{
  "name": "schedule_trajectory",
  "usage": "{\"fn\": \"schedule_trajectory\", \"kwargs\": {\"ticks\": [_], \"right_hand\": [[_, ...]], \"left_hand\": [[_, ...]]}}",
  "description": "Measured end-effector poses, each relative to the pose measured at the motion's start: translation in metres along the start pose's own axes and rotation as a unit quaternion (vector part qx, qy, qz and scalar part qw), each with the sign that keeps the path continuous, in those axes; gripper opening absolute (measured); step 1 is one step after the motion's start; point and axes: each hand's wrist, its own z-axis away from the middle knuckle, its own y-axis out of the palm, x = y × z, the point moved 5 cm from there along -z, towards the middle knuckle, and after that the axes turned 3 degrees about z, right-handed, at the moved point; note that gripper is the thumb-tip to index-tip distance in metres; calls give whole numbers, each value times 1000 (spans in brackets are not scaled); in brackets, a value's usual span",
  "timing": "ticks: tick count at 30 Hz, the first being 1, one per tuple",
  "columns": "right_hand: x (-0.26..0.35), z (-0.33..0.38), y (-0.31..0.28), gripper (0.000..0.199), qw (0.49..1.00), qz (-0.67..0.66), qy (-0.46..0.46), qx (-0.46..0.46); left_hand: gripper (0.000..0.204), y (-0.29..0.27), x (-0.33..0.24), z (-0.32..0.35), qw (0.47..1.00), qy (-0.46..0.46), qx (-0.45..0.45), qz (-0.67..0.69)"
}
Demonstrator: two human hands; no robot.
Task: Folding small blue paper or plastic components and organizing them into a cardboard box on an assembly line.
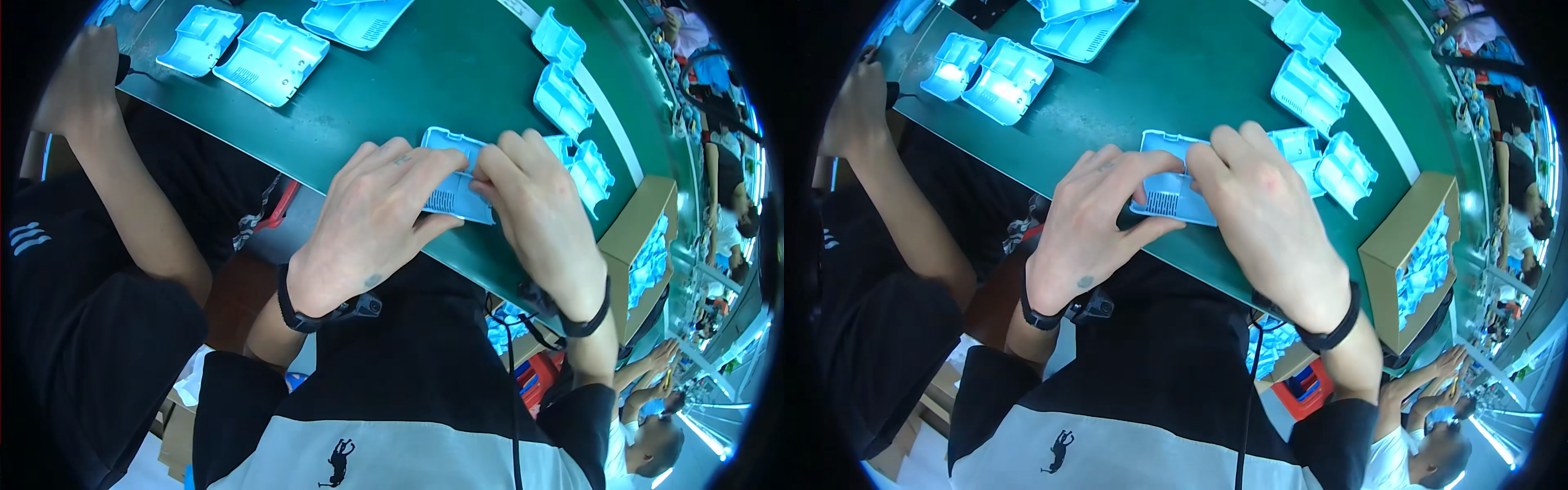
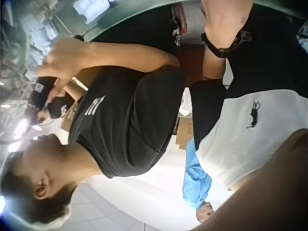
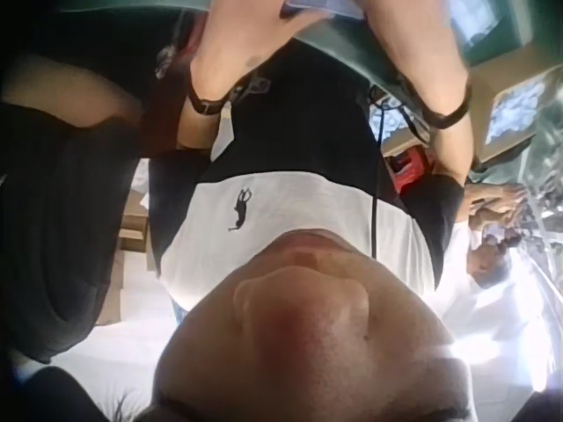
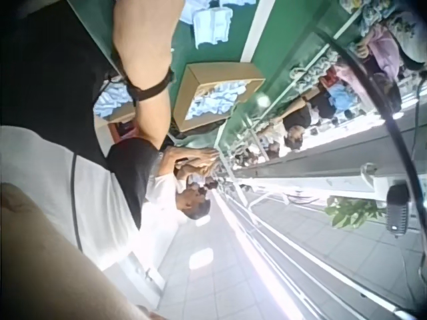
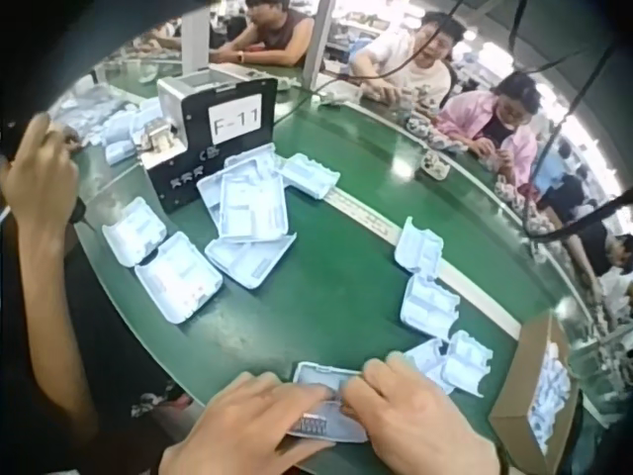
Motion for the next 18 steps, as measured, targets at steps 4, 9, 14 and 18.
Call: {"fn": "schedule_trajectory", "kwargs": {"ticks": [4, 9, 14, 18], "right_hand": [[-3, 1, 11, 18, 1000, -18, 3, -11], [-6, 34, -12, 31, 989, -89, 17, -120], [-47, 93, -51, 33, 961, 122, 188, -159], [-71, 120, -29, 23, 950, 168, 255, -71]], "left_hand": [[50, -3, -5, -7, 999, 31, -10, -2], [51, -5, -7, 5, 997, 19, -30, -74], [55, -7, -15, 13, 978, -79, -106, -163], [57, 6, -16, 1, 975, -82, -132, -162]]}}
